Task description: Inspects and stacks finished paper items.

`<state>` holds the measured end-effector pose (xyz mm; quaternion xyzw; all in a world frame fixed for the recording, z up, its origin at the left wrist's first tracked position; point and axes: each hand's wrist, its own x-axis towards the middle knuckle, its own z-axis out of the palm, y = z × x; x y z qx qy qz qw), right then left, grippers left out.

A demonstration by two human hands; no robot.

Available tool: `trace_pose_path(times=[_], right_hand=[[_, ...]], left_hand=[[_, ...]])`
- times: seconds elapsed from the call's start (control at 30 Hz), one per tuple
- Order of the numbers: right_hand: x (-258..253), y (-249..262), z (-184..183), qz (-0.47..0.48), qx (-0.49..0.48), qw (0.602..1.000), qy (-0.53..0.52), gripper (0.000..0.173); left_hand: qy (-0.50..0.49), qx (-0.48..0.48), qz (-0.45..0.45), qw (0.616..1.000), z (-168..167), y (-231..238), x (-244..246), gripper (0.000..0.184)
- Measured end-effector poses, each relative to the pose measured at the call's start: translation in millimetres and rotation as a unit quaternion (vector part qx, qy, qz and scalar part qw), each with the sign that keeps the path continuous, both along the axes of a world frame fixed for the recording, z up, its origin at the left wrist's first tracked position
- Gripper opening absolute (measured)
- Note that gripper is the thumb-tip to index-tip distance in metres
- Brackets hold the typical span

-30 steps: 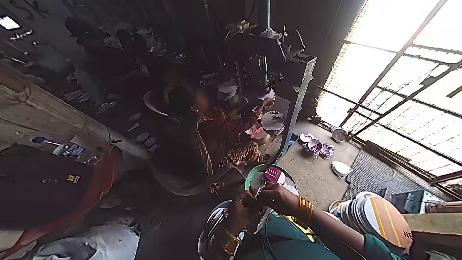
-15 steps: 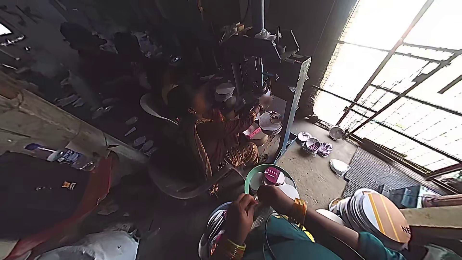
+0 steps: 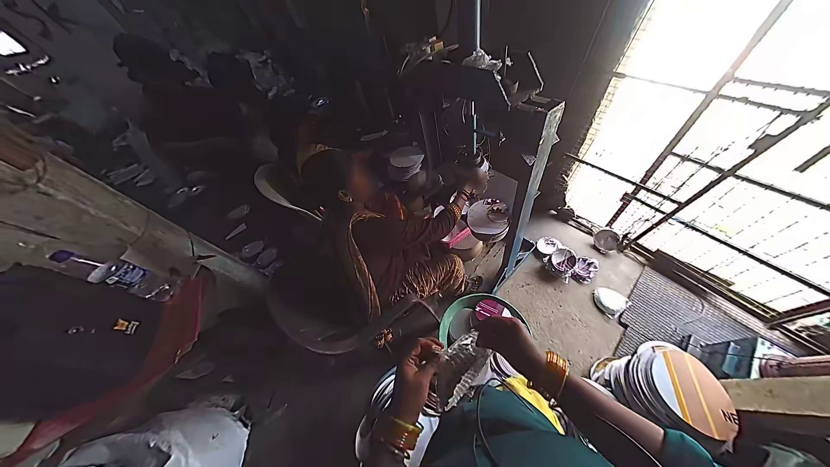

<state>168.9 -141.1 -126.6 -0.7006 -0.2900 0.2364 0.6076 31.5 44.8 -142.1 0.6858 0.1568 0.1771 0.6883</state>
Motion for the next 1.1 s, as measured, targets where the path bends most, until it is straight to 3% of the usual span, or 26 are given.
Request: trace_pose_path(times=[0.1,0.17,0.2,0.27,0.33,0.37,0.4,0.47,0.5,0.53,0.6,0.67,0.73,0.8,0.9,1.0,1.1], right_hand=[[5.4,-6.1,0.1,-0.018,0.047,0.994,0.093,0.008],[8.4,-11.3,-0.9,0.003,0.033,0.996,0.086,0.009],[9.4,-13.7,-2.0,0.02,0.018,0.998,0.063,0.009],[9.6,-18.6,-5.3,0.057,-0.001,0.998,-0.029,0.009],[8.5,-20.9,-11.4,0.083,0.0,0.986,-0.142,0.01],[6.4,-20.1,-15.2,0.094,0.0,0.979,-0.182,0.01],[3.3,-17.5,-17.5,0.113,-0.006,0.973,-0.201,0.009],[-6.1,-9.4,-14.2,0.19,-0.057,0.958,-0.207,0.01],[-11.6,-2.4,-9.5,0.24,-0.085,0.943,-0.214,0.012],[-17.1,6.1,-5.1,0.28,-0.092,0.926,-0.235,0.012],[-21.9,23.1,-2.0,0.275,-0.035,0.898,-0.341,0.01],[-14.7,36.0,-1.8,0.184,0.056,0.878,-0.439,0.007],[-5.5,38.1,-2.0,0.116,0.104,0.893,-0.423,0.007],[-0.8,30.6,-4.9,0.084,0.124,0.929,-0.34,0.01],[2.9,20.5,-9.3,0.091,0.141,0.958,-0.232,0.006],[-1.2,11.2,-13.2,0.122,0.091,0.978,-0.145,0.008],[-5.1,4.7,-5.5,0.135,-0.011,0.986,-0.098,0.014]], left_hand=[[0.012,-0.147,0.052,0.988,0.4,-1.0,0.6,0.017],[0.042,-0.168,0.104,0.979,4.8,-3.1,5.8,0.018],[0.053,-0.139,0.129,0.98,4.1,-2.0,9.6,0.019],[0.086,0.016,0.152,0.985,-4.7,8.4,16.6,0.008],[0.108,0.198,0.145,0.963,-16.4,24.9,22.3,0.012],[0.117,0.237,0.144,0.954,-17.7,29.7,25.2,0.014],[0.15,0.203,0.133,0.959,-12.5,31.2,29.3,0.015],[0.189,-0.038,0.102,0.976,9.5,21.7,42.1,0.016],[0.187,-0.15,0.087,0.967,17.5,16.9,47.5,0.018],[0.174,-0.205,0.062,0.961,20.0,12.7,50.5,0.018],[0.1,-0.18,-0.018,0.978,10.5,6.1,49.5,0.016],[0.029,-0.085,-0.059,0.994,-2.5,3.3,44.1,0.018],[-0.004,-0.067,-0.058,0.996,-10.9,4.1,37.2,0.014],[-0.014,-0.074,-0.074,0.994,-9.2,0.1,27.8,0.013],[-0.031,-0.06,-0.115,0.991,-4.7,-12.3,20.5,0.007],[-0.054,-0.082,-0.178,0.979,0.4,-23.7,19.6,0.023],[-0.027,0.008,-0.208,0.978,3.6,-23.2,22.4,0.015]])
